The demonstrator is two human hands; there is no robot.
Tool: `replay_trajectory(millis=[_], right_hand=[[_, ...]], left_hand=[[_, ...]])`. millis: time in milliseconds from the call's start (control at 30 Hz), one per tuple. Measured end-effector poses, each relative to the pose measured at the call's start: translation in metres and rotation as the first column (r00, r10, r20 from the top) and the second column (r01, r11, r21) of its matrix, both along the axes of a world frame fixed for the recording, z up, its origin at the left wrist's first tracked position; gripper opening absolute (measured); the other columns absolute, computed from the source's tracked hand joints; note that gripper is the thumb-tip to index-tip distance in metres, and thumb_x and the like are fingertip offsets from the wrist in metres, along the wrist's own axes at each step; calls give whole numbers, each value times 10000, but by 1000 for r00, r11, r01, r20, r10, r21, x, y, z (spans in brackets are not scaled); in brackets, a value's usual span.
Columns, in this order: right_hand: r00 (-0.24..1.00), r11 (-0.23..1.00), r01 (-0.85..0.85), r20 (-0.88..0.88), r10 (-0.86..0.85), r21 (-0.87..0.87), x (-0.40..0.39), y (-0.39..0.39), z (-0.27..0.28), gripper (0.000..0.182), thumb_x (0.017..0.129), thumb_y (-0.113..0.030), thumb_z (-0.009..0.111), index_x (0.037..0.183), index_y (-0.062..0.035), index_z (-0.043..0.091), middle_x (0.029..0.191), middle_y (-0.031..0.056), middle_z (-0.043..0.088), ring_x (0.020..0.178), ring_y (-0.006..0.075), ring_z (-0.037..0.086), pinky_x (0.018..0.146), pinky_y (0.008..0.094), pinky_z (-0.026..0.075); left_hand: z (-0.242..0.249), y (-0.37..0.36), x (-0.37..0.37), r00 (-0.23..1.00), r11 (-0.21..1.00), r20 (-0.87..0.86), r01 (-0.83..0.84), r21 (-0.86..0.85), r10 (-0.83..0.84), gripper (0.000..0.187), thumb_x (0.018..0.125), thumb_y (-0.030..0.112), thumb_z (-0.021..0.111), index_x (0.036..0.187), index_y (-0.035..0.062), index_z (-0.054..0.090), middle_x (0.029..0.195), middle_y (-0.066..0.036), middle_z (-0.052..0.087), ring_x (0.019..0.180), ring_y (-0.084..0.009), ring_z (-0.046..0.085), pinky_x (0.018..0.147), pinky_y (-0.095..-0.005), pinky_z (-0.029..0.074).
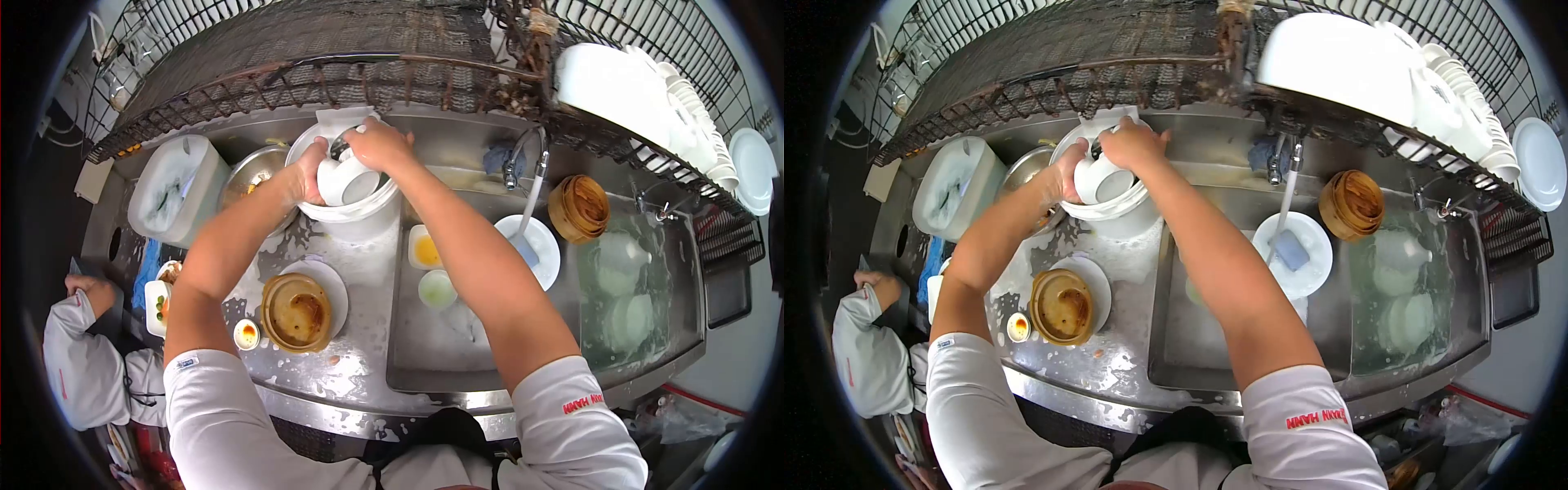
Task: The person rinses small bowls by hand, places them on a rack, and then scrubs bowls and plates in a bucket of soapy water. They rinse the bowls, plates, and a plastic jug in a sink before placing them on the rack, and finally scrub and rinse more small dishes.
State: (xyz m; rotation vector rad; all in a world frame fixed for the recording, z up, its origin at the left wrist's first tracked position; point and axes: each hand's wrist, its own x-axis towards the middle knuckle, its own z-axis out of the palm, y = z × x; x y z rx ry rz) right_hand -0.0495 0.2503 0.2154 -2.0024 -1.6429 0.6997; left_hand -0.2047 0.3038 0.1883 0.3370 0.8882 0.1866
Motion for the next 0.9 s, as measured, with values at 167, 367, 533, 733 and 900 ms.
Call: replay_trajectory(millis=[167, 367, 533, 733, 900], right_hand=[[989, 998, 25, -141, -34, -59, 2, 11, 2, 708, 834, -433, 447, 1444, -82, 370, 1455, 148, 421, 1361, 364, 364, 1127, 622, 12], [973, 999, -36, -231, 29, -27, -1, 13, 14, 667, 877, -517, 415, 1415, -123, 423, 1450, 128, 432, 1371, 355, 344, 1105, 660, 31], [956, 982, -105, -255, 143, 160, -12, 32, -2, 600, 855, -460, 534, 1339, -106, 514, 1358, 134, 520, 1254, 303, 478, 1060, 432, 318], [842, 934, -18, -498, 206, 356, -25, 22, -8, 592, 814, -366, 660, 1300, -59, 520, 1296, 187, 538, 1192, 283, 522, 982, 353, 410], [582, 977, 13, -796, 165, 212, -25, 18, -21, 668, 703, -153, 723, 1308, -8, 481, 1223, 160, 571, 1130, 254, 557, 947, 365, 450]], left_hand=[[5, 1, -10, 1000, 996, 20, 17, 93, -19, 857, 869, 773, 215, 1380, 123, 435, 1284, -158, 553, 1143, -390, 547, 912, -645, 395], [3, -10, 0, 977, 988, 167, -143, 50, 133, 662, 856, 704, 448, 1262, 195, 563, 1268, -107, 576, 1115, -383, 555, 938, -669, 334], [7, -19, 7, 911, 951, 354, -276, 139, 212, 679, 825, 687, 529, 1260, 167, 563, 1260, -124, 594, 1135, -404, 550, 950, -729, 286], [3, -15, 6, 789, 833, 455, -529, 160, 414, 641, 833, 585, 612, 1235, 87, 568, 1210, -149, 612, 1092, -355, 590, 983, -570, 410], [1, -16, 6, 800, 838, 414, -527, 140, 434, 564, 941, 541, 467, 1274, 92, 543, 1219, -151, 607, 1108, -358, 586, 971, -557, 427]])
